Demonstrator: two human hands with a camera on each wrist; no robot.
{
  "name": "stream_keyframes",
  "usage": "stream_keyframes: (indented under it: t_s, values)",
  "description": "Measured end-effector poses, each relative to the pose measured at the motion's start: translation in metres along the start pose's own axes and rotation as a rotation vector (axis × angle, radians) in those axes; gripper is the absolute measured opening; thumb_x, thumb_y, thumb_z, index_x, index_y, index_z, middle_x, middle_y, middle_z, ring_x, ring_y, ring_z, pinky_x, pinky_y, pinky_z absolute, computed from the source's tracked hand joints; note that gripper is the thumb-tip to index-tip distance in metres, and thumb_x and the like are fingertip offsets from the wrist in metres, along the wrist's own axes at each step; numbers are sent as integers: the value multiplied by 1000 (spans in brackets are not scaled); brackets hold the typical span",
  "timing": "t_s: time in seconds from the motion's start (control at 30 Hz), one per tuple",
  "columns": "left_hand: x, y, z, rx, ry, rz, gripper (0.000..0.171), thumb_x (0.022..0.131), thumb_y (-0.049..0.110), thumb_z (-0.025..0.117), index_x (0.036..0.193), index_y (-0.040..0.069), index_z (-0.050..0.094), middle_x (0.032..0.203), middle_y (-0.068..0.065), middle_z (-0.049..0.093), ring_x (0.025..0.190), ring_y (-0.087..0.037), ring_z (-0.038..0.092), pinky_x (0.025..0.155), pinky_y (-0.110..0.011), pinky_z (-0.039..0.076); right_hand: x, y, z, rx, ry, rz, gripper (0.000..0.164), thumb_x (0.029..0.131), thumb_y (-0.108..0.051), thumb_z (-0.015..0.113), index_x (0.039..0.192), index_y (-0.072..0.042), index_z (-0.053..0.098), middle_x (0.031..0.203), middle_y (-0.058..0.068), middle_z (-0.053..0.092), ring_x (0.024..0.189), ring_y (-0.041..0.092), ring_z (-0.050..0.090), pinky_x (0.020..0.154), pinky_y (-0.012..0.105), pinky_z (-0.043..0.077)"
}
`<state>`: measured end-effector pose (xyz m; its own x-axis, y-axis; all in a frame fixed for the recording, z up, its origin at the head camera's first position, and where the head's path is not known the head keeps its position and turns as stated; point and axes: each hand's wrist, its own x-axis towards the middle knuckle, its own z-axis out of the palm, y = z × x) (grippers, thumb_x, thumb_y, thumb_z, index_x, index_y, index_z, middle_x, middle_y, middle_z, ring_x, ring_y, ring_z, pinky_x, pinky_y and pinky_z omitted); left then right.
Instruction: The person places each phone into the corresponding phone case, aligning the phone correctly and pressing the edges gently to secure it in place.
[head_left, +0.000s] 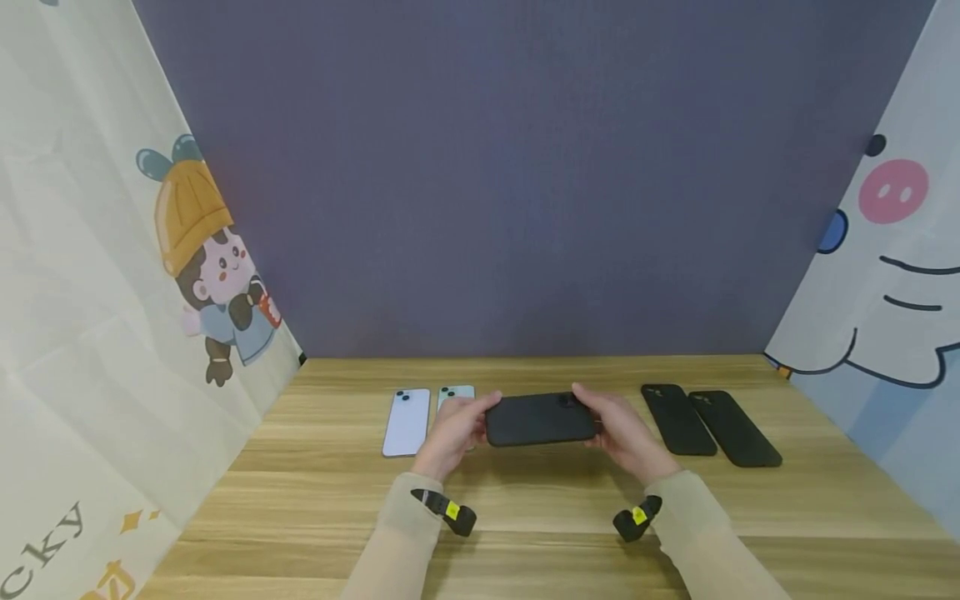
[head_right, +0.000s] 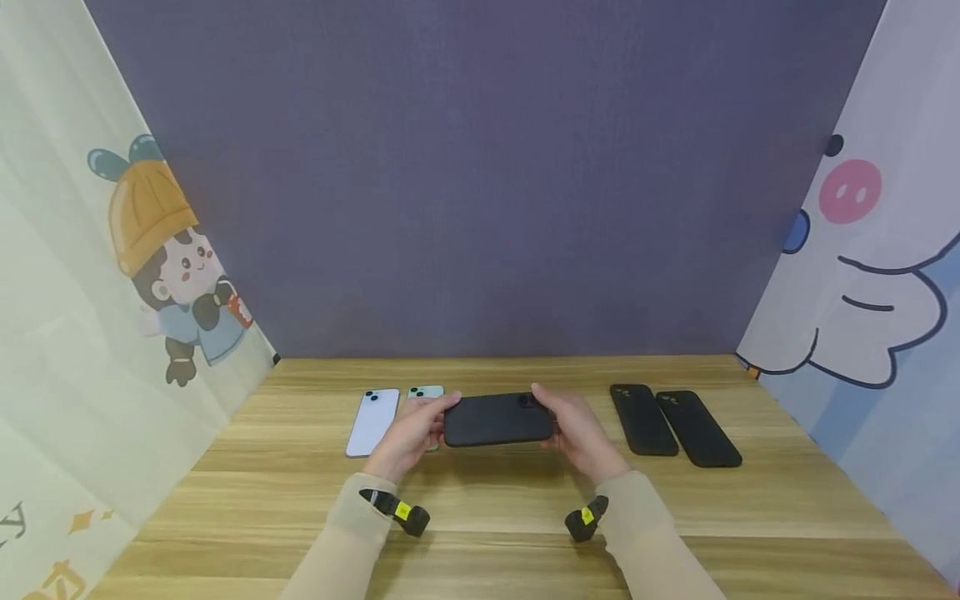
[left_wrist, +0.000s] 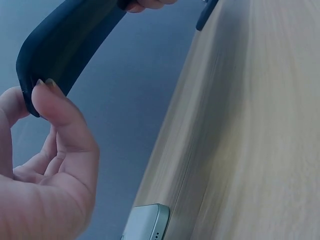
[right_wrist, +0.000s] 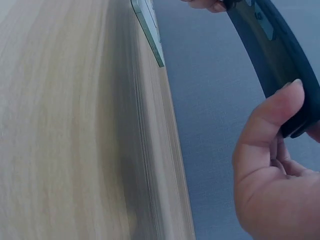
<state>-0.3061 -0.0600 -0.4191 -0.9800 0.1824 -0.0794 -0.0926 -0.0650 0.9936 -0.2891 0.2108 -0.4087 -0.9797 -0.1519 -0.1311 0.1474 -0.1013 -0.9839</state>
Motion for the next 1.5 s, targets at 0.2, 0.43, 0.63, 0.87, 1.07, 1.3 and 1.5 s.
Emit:
stream_keyframes:
  t_s: [0.2,0.43,0.63,0.87,1.07,1.3,1.5]
  values:
    - [1,-1,0,46,18,48,45,93,43,73,95,-1,75,81,-8,71,64,-13,62,64,-29,53,-1,0,1,-34,-11,-4,50,100,-48,60,114,-1,69,87,3,63,61,13,52,55,27,49]
    - [1,-2,1,118,52,105,46,95,44,70,90,-1,74,75,-6,69,59,-13,61,59,-28,53,-3,1,1,-39,-21,-2,48,101,-49,59,108,-3,70,80,1,60,57,13,48,55,27,48]
    - [-2,1,2,172,66,123,46,97,44,68,88,0,74,71,-5,67,58,-13,61,60,-32,55,-3,1,1,-43,-20,3,47,101,-50,59,104,-4,70,77,0,59,57,13,47,57,28,48]
    - [2,-2,2,212,92,134,48,96,48,68,85,2,73,66,-4,64,55,-13,57,56,-31,53,-4,1,0,-68,-39,-6,43,102,-48,57,94,-8,70,74,-1,57,57,13,47,58,28,49]
    - [1,-2,3,193,119,120,51,98,47,66,82,-1,67,61,-2,54,51,-11,49,53,-28,46,-5,0,3,-85,-42,-4,45,103,-48,56,99,-4,68,75,1,59,57,14,46,60,29,49]
    - [0,-3,3,200,91,105,45,99,46,63,77,7,67,61,1,55,53,-12,49,54,-27,45,-4,0,3,-76,-18,-1,45,102,-48,57,103,-5,69,76,0,61,58,13,47,58,29,49]
    - [0,0,2,120,3,67,47,101,45,61,91,1,71,72,-2,62,59,-12,53,58,-25,46,-4,-1,3,-38,27,-1,48,101,-49,58,109,-2,70,77,1,64,57,12,51,55,27,48]
